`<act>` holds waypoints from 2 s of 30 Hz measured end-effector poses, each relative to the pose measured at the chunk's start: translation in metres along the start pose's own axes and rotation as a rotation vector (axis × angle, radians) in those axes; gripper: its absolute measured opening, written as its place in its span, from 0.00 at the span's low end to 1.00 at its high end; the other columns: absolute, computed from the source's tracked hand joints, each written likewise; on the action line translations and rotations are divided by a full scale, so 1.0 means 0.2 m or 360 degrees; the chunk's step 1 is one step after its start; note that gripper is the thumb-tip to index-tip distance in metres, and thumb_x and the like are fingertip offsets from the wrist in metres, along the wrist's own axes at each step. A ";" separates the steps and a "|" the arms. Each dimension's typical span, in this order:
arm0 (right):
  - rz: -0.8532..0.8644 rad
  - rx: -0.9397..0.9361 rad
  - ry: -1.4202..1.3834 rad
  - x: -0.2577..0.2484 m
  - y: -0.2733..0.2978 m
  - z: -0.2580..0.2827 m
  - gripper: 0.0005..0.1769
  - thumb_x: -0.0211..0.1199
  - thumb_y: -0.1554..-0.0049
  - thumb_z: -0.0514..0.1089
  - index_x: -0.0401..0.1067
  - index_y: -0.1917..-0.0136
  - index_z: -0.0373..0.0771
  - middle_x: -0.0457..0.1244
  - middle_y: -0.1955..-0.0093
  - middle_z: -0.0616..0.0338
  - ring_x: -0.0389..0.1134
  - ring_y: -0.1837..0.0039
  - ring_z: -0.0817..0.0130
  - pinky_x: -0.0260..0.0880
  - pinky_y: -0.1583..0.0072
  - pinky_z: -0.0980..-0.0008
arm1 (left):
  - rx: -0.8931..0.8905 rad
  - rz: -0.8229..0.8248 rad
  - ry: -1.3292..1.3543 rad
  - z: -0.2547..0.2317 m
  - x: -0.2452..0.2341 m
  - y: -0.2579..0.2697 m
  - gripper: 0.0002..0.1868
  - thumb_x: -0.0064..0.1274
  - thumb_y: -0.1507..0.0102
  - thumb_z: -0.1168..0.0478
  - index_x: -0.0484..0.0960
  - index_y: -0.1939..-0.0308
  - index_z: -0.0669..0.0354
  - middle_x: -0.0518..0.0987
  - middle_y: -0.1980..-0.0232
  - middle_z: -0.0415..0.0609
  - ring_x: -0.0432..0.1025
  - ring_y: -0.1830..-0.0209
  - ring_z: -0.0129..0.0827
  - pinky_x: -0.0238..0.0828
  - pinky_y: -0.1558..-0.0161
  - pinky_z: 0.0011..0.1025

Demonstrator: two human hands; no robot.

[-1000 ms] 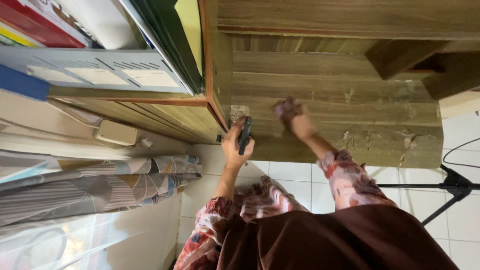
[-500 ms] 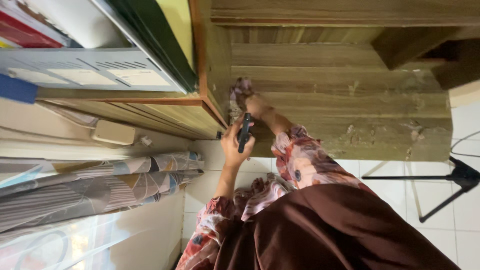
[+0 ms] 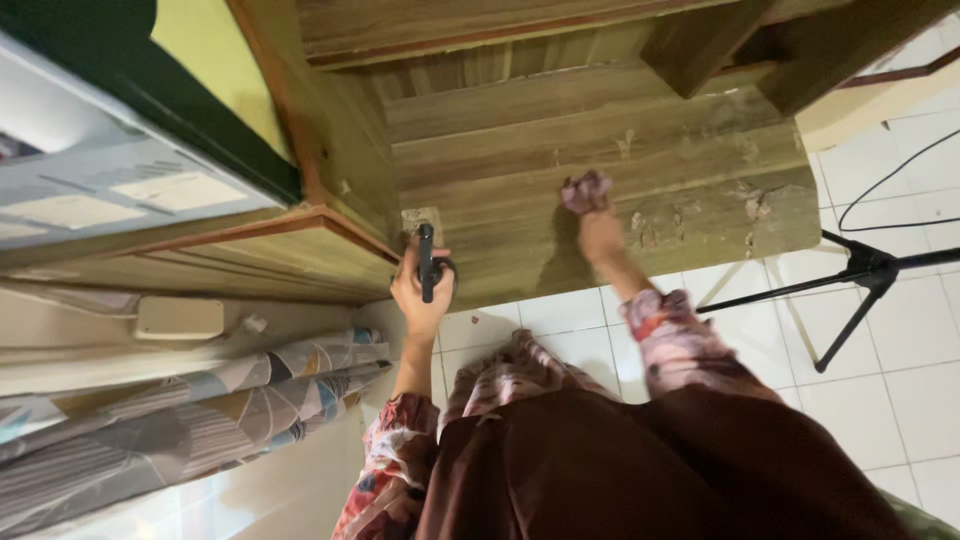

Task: The person cleans the wooden shelves of a desk by spraying liquid from a bottle and wiping the surfaces with a cloth.

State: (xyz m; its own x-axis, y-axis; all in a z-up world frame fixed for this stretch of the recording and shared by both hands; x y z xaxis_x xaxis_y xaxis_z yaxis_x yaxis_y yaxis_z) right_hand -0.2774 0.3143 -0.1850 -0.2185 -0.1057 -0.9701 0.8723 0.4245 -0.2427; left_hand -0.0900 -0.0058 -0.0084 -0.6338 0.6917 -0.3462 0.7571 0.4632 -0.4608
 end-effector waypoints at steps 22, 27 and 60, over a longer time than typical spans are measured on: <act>0.0444 0.0001 0.0001 0.14 0.17 0.44 0.52 0.54 0.54 0.31 0.49 0.18 0.53 0.48 0.15 0.55 0.47 0.18 0.41 0.66 0.36 0.72 | -0.0019 0.0061 0.0078 0.00 0.02 0.00 0.31 0.57 0.45 0.71 0.74 0.36 0.59 0.87 0.60 0.43 0.73 0.75 0.22 0.71 0.68 0.23; 0.0281 -0.0493 -0.0145 -0.01 0.47 0.74 0.41 0.50 0.44 0.35 0.49 0.18 0.48 0.49 0.16 0.54 0.47 0.18 0.51 0.63 0.29 0.69 | -0.0007 0.0110 0.0012 0.03 0.02 0.00 0.23 0.58 0.42 0.72 0.80 0.43 0.57 0.87 0.62 0.42 0.72 0.75 0.25 0.71 0.66 0.25; -0.0005 0.0228 -0.0054 -0.10 0.04 -0.45 0.30 0.58 0.52 0.38 0.77 0.35 0.47 0.66 0.35 0.41 0.66 0.36 0.43 0.73 0.43 0.53 | -0.0104 0.0174 0.0108 -0.08 0.03 -0.02 0.25 0.55 0.40 0.73 0.78 0.37 0.62 0.84 0.59 0.45 0.74 0.63 0.22 0.72 0.55 0.23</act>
State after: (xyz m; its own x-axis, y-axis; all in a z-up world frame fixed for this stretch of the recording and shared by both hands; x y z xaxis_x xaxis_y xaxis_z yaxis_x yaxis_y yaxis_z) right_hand -0.3049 0.4000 -0.1668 -0.2089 -0.1381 -0.9681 0.9256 0.2915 -0.2413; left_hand -0.0949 0.0053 0.0052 -0.5368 0.7746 -0.3345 0.8309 0.4167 -0.3687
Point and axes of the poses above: each hand's wrist, its own y-axis away from the middle knuckle, its own x-axis out of the palm, z = x × y, the point moved 6 cm from there along -y, towards the middle knuckle
